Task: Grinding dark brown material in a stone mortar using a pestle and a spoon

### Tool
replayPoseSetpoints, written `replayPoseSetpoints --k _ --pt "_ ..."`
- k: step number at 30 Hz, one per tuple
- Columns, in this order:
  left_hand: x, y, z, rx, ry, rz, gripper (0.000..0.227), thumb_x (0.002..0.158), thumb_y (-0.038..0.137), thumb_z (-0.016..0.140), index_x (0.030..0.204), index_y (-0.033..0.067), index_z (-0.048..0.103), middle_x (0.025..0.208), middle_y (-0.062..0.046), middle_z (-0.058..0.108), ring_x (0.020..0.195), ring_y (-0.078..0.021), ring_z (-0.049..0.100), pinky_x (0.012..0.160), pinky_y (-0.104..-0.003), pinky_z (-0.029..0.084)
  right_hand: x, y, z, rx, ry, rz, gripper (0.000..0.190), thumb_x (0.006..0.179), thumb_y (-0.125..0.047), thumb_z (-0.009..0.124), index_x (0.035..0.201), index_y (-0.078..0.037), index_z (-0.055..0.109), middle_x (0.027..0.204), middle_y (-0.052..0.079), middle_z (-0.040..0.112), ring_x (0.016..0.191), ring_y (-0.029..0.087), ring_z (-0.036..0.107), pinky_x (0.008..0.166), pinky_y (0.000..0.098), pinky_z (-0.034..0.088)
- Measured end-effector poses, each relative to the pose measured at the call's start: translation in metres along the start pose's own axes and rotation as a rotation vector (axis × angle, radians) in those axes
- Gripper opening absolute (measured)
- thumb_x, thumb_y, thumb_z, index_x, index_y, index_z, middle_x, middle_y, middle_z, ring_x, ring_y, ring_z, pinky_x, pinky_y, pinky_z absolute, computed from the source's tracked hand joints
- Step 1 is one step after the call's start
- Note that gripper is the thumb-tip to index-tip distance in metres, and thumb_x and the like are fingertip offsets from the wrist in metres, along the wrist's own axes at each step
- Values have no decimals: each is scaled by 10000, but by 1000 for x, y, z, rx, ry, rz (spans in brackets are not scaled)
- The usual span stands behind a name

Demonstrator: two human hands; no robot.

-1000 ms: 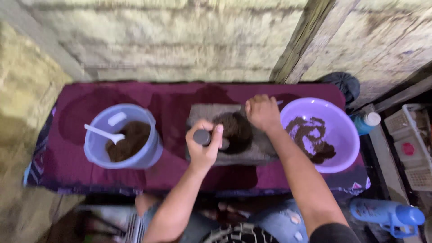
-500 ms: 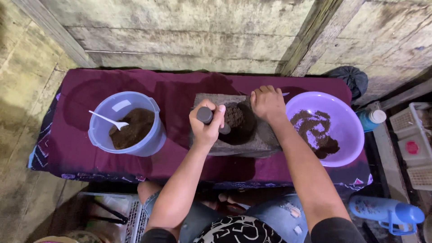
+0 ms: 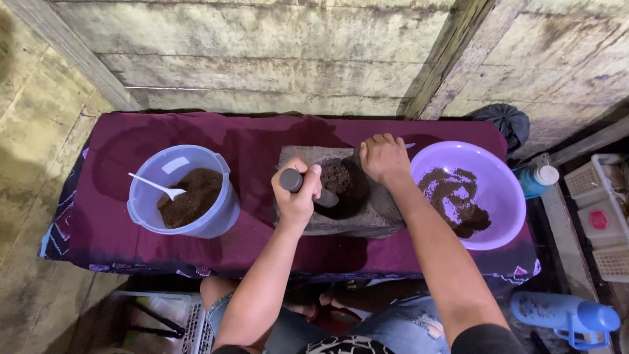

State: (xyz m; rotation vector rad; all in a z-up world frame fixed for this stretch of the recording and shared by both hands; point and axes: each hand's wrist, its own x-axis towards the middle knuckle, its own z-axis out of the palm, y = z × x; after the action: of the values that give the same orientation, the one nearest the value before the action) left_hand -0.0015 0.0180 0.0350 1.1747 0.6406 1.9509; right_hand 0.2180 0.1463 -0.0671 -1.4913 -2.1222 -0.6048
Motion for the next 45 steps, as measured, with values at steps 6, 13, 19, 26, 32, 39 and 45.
replayPoseSetpoints --k 6,13,19,26,32,39,45 --pt "4 -35 -13 86 -80 22 288 900 -92 642 674 25 509 390 -70 469 334 -142 504 405 -263 426 0 0 -5 14 23 -14 386 995 -386 450 798 -177 708 818 36 672 866 266 688 729 425 508" --pt "0 34 5 229 -147 126 337 894 -60 710 630 38 526 378 -67 528 315 -151 531 424 -240 444 -1 -6 -13 13 20 2 376 990 -369 468 768 -182 708 802 38 673 863 265 682 733 425 502" --pt "-11 -14 -9 129 -83 23 296 924 -70 625 673 59 535 417 -42 521 374 -119 502 468 -275 451 0 -7 -17 -8 9 3 370 997 -354 468 779 -177 710 811 38 681 863 261 689 732 419 491" --pt "-9 45 10 149 -33 101 345 911 -105 652 647 48 490 397 -67 503 326 -148 531 437 -260 466 0 -7 -19 53 -17 0 409 1004 -360 441 761 -156 700 801 51 681 844 284 685 720 436 492" --pt "-16 -16 -7 145 -15 84 333 924 -97 615 658 73 508 422 -31 501 356 -133 531 437 -257 454 -1 -5 -9 46 14 -3 389 995 -368 459 766 -156 692 803 52 670 854 287 679 726 441 491" --pt "0 53 10 103 -153 69 334 909 -107 681 670 26 489 399 -88 499 318 -162 520 422 -269 441 2 -5 -15 10 85 -28 341 979 -354 494 750 -183 680 768 34 653 819 272 674 702 435 495" --pt "-10 -29 -7 46 -117 -23 327 913 -76 614 660 61 458 396 -52 460 335 -122 467 411 -261 388 1 -4 -14 -12 112 -42 335 985 -354 488 753 -192 667 765 23 639 817 251 672 690 412 498"
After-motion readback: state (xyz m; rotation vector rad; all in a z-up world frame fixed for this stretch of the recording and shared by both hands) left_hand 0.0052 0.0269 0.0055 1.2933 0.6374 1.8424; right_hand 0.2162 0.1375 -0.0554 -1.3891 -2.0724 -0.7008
